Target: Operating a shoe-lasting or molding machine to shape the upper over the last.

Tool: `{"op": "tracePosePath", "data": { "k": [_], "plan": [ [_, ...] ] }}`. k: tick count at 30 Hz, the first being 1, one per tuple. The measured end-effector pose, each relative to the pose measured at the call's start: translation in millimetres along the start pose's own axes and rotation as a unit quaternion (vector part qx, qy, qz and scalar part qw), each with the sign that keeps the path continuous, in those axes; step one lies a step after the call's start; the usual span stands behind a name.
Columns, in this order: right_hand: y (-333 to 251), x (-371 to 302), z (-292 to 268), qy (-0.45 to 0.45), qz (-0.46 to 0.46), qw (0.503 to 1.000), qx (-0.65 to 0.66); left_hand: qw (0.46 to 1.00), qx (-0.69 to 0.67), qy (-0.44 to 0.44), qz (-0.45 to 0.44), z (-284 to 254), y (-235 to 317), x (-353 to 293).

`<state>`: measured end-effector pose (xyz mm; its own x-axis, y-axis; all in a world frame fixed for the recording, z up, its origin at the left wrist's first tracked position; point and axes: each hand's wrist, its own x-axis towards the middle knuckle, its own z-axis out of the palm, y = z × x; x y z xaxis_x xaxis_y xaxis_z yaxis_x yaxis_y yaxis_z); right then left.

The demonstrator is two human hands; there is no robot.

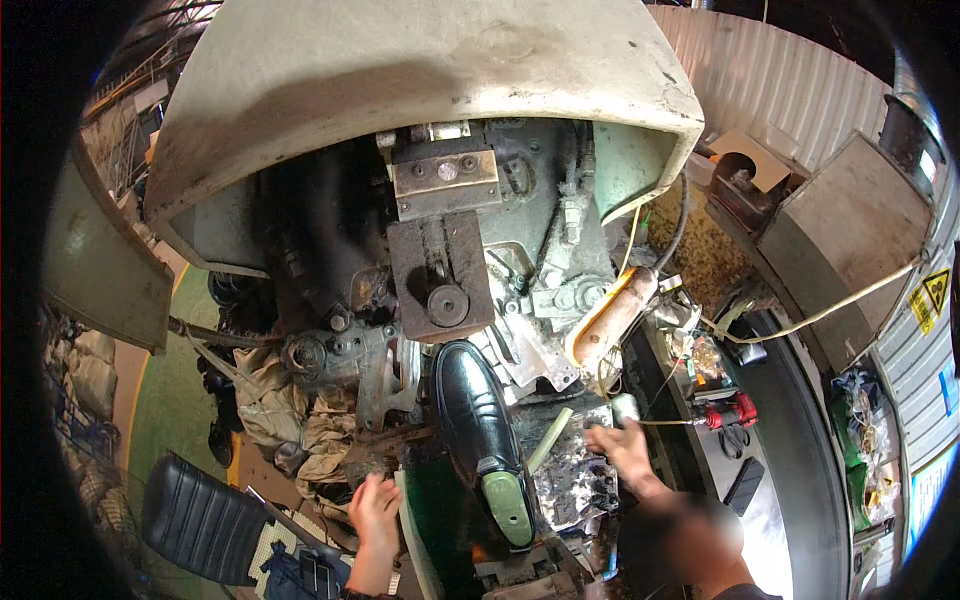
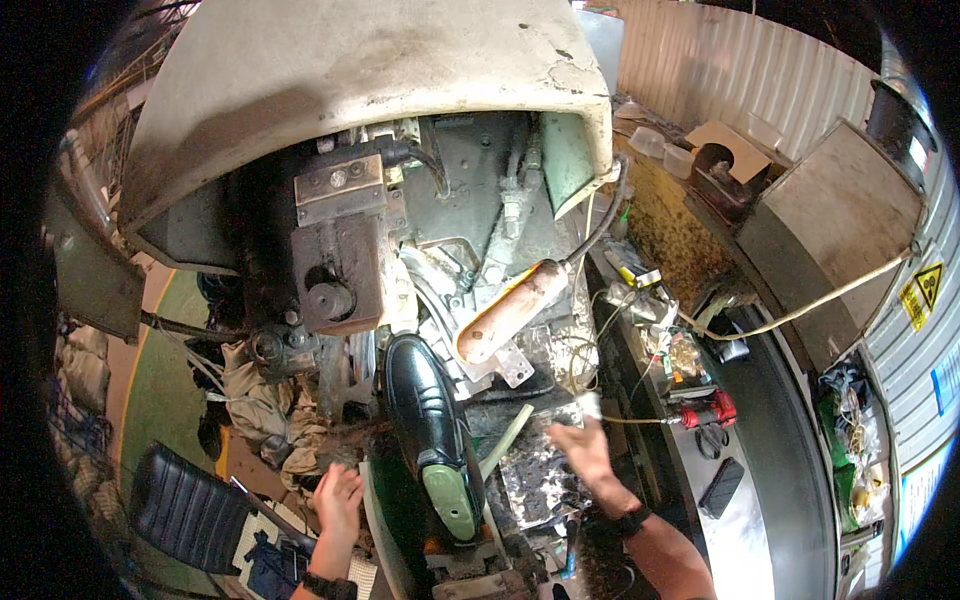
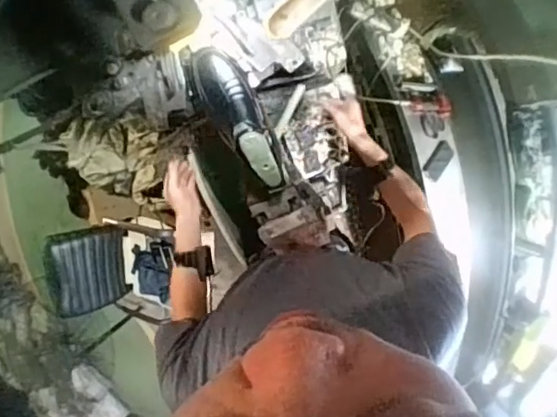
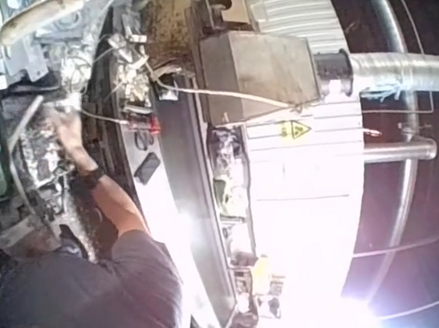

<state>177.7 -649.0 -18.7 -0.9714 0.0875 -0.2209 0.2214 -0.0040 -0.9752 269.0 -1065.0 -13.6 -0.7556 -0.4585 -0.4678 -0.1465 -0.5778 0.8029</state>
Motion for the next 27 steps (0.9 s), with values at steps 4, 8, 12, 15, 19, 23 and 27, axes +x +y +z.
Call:
{"op": "tracePosePath", "data": {
  "k": [4,8,12,15,19,23,27],
  "plan": [
    [118.2,13.1,-63.7,0.105,0.089,0.989,-0.049,0.989,0.016,0.144,-0.015,-97.2,-37.0,18.1],
    [150.4,22.7,-32.4,0.076,0.079,0.991,-0.072,0.987,0.028,0.156,-0.032,-88.2,-48.1,5.5],
    [135.8,13.0,-37.6,0.08,0.096,0.992,0.029,0.992,0.019,0.115,-0.04,-86.9,-55.4,6.6],
    [168.5,-0.1,-82.1,0.127,0.058,0.972,0.189,0.99,0.014,0.139,-0.011,-96.5,-56.4,4.2],
    [270.0,-48.0,-134.2,0.249,0.25,0.935,0.005,0.981,0.091,0.162,-0.059,-162.9,-75.0,10.8],
    [267.5,-74.9,-61.8,0.212,0.309,0.914,0.155,0.958,0.156,0.199,-0.137,-245.8,-110.9,9.3],
    [258.3,-81.3,-72.8,0.094,0.331,0.922,0.176,0.923,0.232,0.272,-0.145,-249.8,-138.7,5.4]
  ]
}}
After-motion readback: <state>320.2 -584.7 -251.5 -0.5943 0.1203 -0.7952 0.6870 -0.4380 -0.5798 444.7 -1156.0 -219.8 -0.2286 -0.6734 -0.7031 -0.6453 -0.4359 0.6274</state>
